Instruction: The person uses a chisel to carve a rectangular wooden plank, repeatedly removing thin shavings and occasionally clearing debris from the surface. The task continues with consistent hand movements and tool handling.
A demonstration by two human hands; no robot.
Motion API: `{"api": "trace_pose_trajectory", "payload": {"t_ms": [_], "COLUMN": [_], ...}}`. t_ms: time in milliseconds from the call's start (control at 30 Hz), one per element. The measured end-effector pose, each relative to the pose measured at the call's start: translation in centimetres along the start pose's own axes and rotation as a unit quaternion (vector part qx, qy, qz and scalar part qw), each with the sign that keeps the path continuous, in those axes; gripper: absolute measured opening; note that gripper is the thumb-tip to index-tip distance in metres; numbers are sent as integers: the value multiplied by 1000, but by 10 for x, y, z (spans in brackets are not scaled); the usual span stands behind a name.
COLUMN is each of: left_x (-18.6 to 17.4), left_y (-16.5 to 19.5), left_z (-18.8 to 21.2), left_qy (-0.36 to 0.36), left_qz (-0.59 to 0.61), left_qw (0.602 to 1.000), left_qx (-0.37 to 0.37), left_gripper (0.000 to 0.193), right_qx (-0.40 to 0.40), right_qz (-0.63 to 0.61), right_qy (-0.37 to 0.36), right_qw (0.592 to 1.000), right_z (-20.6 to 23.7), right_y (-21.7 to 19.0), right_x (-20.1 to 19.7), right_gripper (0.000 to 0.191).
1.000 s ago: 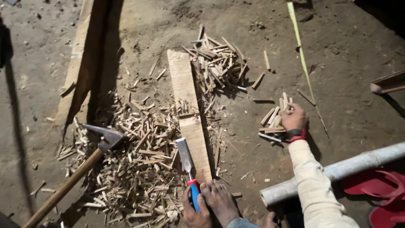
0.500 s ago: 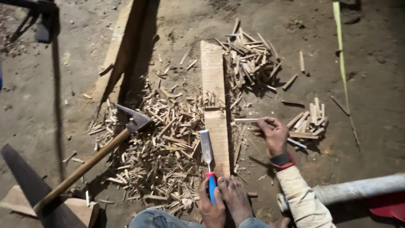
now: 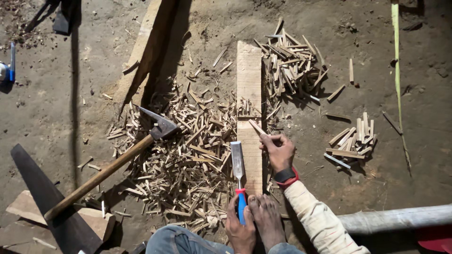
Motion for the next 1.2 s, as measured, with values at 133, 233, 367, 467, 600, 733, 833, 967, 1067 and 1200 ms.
{"api": "trace_pose_trajectory", "payload": {"t_ms": [133,233,367,467,600,733,833,967,1067,1200], "left_x": [-2,-2,-2,-1,-1,-1,1,0,0,-1], "left_y": [5,4,2,1,1,1,-1,-4,-2,3], "left_z": [1,1,1,1,0,0,0,0,0,-1], "left_qy": [12,7,5,0,3,2,-8,-10,-6,-7], "left_qz": [8,15,15,15,16,15,2,12,14,24], "left_qw": [999,999,1000,1000,1000,1000,1000,1000,1000,1000], "left_qx": [40,38,24,14,22,22,14,5,14,17], "left_gripper": [48,46,46,46,47,47,47,47,47,46], "right_qx": [36,-56,-210,-276,-309,-237,-198,-305,-281,-307], "right_qz": [-48,65,270,291,232,214,226,219,212,233], "right_qy": [8,31,48,42,-6,-46,-51,-44,-38,-12], "right_qw": [998,996,938,915,922,947,952,926,935,923], "right_z": [1,6,23,29,28,22,20,28,29,32], "right_y": [-2,-24,-60,-76,-84,-69,-57,-62,-55,-56], "right_x": [7,6,14,22,30,34,34,37,36,33], "right_gripper": [19,18,23,27,37,25,31,30,28,27]}}
Point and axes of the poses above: each hand's wrist, its own z-axis away from the middle knuckle, its own x-axis out of the palm, y = z × x, the point moved 7 cm from there along -z, towards the middle knuckle, and after that the axes turned 4 degrees about -x, right-handed, at the moved point
